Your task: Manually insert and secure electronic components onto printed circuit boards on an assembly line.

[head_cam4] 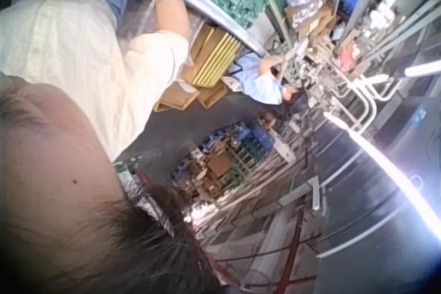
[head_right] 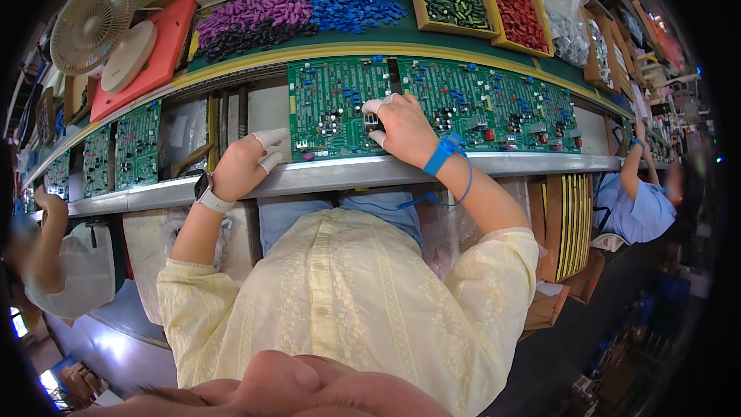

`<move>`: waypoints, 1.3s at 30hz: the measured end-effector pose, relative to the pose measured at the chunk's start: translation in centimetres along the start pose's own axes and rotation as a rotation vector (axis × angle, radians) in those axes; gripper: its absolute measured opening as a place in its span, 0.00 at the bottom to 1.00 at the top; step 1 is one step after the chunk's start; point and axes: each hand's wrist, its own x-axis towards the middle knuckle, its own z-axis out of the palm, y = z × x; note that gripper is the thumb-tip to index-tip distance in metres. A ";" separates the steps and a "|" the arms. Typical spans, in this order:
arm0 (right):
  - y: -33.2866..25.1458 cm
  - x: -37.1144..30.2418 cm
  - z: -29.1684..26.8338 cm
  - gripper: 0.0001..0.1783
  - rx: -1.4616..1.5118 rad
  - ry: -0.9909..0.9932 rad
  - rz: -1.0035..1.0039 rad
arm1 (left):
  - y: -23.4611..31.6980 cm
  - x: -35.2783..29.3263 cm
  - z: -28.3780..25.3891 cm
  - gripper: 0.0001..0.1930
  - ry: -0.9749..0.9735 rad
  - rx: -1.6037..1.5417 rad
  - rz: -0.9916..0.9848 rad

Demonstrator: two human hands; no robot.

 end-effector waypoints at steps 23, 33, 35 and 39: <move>-10.2 5.8 5.9 0.14 -0.014 -0.113 -0.614 | -23.3 -17.8 -17.5 0.27 0.655 0.398 -1.139; -8.1 3.9 6.2 0.18 -0.112 -0.202 -0.462 | -20.8 -15.9 -16.1 0.27 0.571 0.291 -1.004; -7.9 3.7 6.2 0.17 -0.112 -0.176 -0.472 | -19.8 -15.2 -14.9 0.26 0.571 0.289 -0.950; -7.3 3.3 5.1 0.16 -0.079 -0.232 -0.432 | -18.0 -13.5 -12.6 0.25 0.506 0.217 -0.908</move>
